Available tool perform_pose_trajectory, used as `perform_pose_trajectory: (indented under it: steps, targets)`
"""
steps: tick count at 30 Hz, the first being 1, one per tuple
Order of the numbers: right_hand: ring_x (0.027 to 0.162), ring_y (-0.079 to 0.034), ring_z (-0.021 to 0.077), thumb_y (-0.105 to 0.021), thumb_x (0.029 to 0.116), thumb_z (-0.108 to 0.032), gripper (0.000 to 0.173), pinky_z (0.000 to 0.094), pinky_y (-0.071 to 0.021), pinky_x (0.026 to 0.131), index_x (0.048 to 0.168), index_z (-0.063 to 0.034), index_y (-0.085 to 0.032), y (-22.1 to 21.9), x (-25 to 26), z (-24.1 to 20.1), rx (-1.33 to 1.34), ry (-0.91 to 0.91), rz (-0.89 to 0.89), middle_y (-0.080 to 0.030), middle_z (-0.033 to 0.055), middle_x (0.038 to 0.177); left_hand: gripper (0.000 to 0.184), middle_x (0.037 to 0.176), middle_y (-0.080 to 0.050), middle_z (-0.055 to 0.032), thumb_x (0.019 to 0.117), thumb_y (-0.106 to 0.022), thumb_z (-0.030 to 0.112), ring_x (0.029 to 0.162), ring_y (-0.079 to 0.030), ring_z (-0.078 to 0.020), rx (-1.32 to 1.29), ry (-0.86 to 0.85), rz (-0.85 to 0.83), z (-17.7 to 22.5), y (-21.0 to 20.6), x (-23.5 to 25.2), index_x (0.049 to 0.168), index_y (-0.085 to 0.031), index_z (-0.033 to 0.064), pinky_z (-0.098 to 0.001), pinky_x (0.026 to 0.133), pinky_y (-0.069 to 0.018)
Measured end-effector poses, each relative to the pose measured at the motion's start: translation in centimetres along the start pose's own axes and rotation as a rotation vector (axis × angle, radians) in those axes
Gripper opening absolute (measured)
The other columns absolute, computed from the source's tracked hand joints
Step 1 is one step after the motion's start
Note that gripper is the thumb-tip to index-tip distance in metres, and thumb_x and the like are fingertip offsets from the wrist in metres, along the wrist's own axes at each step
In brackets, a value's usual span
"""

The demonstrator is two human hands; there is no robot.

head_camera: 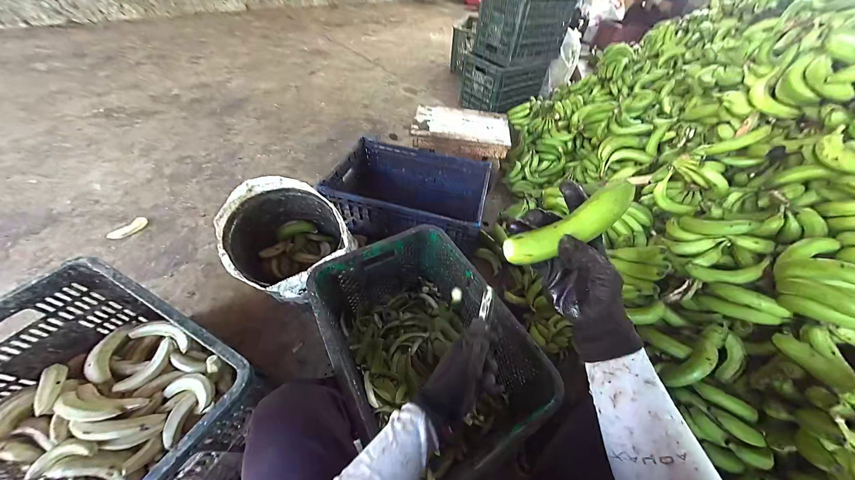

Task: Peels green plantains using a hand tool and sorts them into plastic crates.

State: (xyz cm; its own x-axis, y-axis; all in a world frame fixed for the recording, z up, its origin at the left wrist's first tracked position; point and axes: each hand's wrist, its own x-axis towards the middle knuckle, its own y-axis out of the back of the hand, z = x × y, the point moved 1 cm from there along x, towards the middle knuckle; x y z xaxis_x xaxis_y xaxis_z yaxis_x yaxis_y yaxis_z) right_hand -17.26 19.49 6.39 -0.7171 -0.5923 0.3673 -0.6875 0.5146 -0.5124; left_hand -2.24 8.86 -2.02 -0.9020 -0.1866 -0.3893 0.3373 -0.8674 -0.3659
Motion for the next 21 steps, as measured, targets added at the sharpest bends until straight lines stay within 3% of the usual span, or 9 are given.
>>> perform_pose_trajectory:
  steps: [2, 4, 5, 7, 9, 12, 15, 18, 21]
  targets:
    - [0.102, -0.069, 0.0242, -0.04, 0.1038, -0.028, 0.034, 0.0426, -0.0598, 0.085, 0.134, -0.0211, -0.055, 0.5, 0.7, 0.3, 0.115, -0.048, 0.056, -0.068, 0.0084, 0.117, 0.043, 0.079, -0.056, -0.0007, 0.113, -0.027, 0.04, 0.06, -0.057, -0.0093, 0.091, -0.075, 0.01, 0.1, 0.8, -0.6, 0.131, -0.05, 0.0077, -0.0254, 0.055, -0.0531]
    - [0.081, -0.07, 0.0194, -0.032, 0.1068, -0.055, 0.046, 0.0417, -0.0615, 0.07, 0.128, -0.022, -0.056, 1.0, 1.0, 0.9, 0.061, -0.133, 0.171, -0.069, 0.0043, 0.097, 0.045, 0.09, -0.06, -0.0018, 0.1112, -0.032, 0.039, 0.071, -0.061, -0.0083, 0.375, -0.337, -0.004, 2.0, 1.6, -1.0, 0.136, -0.049, 0.0049, -0.0257, 0.064, -0.0558]
    - [0.071, -0.067, 0.0166, -0.029, 0.106, -0.061, 0.051, 0.0392, -0.0608, 0.064, 0.124, -0.022, -0.057, 0.9, 1.1, 1.3, -0.011, -0.176, 0.243, -0.067, 0.0024, 0.088, 0.045, 0.094, -0.063, -0.0031, 0.1101, -0.036, 0.039, 0.075, -0.062, -0.009, 0.54, -0.464, 0.019, 3.4, 1.9, -1.1, 0.135, -0.053, 0.0054, -0.0282, 0.069, -0.056]
    - [0.065, -0.065, 0.0108, -0.035, 0.1065, -0.058, 0.047, 0.0297, -0.0582, 0.055, 0.122, -0.0213, -0.061, 0.7, 0.9, 2.3, -0.222, -0.205, 0.373, -0.068, -0.0001, 0.086, 0.046, 0.103, -0.067, -0.0059, 0.1073, -0.043, 0.042, 0.086, -0.064, -0.012, 0.843, -0.647, 0.072, 5.8, 2.0, -1.3, 0.134, -0.06, 0.0084, -0.0348, 0.08, -0.0554]
    - [0.068, -0.066, 0.0111, -0.04, 0.1064, -0.054, 0.044, 0.0282, -0.0556, 0.055, 0.123, -0.0194, -0.06, 0.3, 0.9, 3.3, -0.281, -0.242, 0.46, -0.069, 0.0012, 0.089, 0.048, 0.109, -0.069, -0.0104, 0.1058, -0.047, 0.044, 0.093, -0.068, -0.0203, 1.068, -0.754, 0.124, 6.7, 1.9, -1.2, 0.135, -0.062, 0.0094, -0.0441, 0.085, -0.0571]
    - [0.075, -0.065, 0.0148, -0.037, 0.1085, -0.049, 0.042, 0.0325, -0.0566, 0.063, 0.129, -0.0168, -0.054, 0.7, 1.9, 4.6, -0.226, -0.264, 0.487, -0.066, 0.0043, 0.093, 0.047, 0.107, -0.069, -0.0138, 0.1038, -0.051, 0.045, 0.086, -0.07, -0.0276, 1.234, -0.836, 0.201, 6.5, 1.8, -0.6, 0.133, -0.064, 0.0108, -0.0491, 0.073, -0.0582]
    - [0.077, -0.067, 0.0101, -0.037, 0.1088, -0.047, 0.038, 0.0282, -0.0585, 0.064, 0.125, -0.0189, -0.056, 0.8, 1.4, 5.3, -0.174, -0.255, 0.341, -0.068, 0.0008, 0.094, 0.044, 0.105, -0.067, -0.0138, 0.1029, -0.055, 0.041, 0.084, -0.069, -0.0285, 1.239, -0.812, 0.205, 6.4, 2.5, 0.8, 0.133, -0.064, 0.0108, -0.0498, 0.071, -0.0579]
    - [0.072, -0.066, 0.008, -0.041, 0.1081, -0.042, 0.031, 0.0259, -0.0572, 0.06, 0.119, -0.0192, -0.06, -0.3, -0.1, 6.4, -0.107, -0.418, 0.286, -0.068, -0.0007, 0.089, 0.045, 0.11, -0.067, -0.0165, 0.1027, -0.057, 0.043, 0.093, -0.068, -0.0336, 1.247, -0.783, 0.304, 6.7, 4.2, 3.1, 0.135, -0.062, 0.0115, -0.0547, 0.078, -0.0577]
    - [0.066, -0.066, 0.0117, -0.037, 0.1079, -0.05, 0.044, 0.0281, -0.0583, 0.055, 0.121, -0.0158, -0.062, -1.1, -1.8, 7.7, -0.139, -0.581, 0.12, -0.068, 0.0043, 0.086, 0.048, 0.118, -0.064, -0.0231, 0.1048, -0.053, 0.044, 0.101, -0.067, -0.0402, 1.15, -0.728, 0.474, 8.1, 6.5, 3.9, 0.137, -0.058, 0.0091, -0.0602, 0.083, -0.0553]
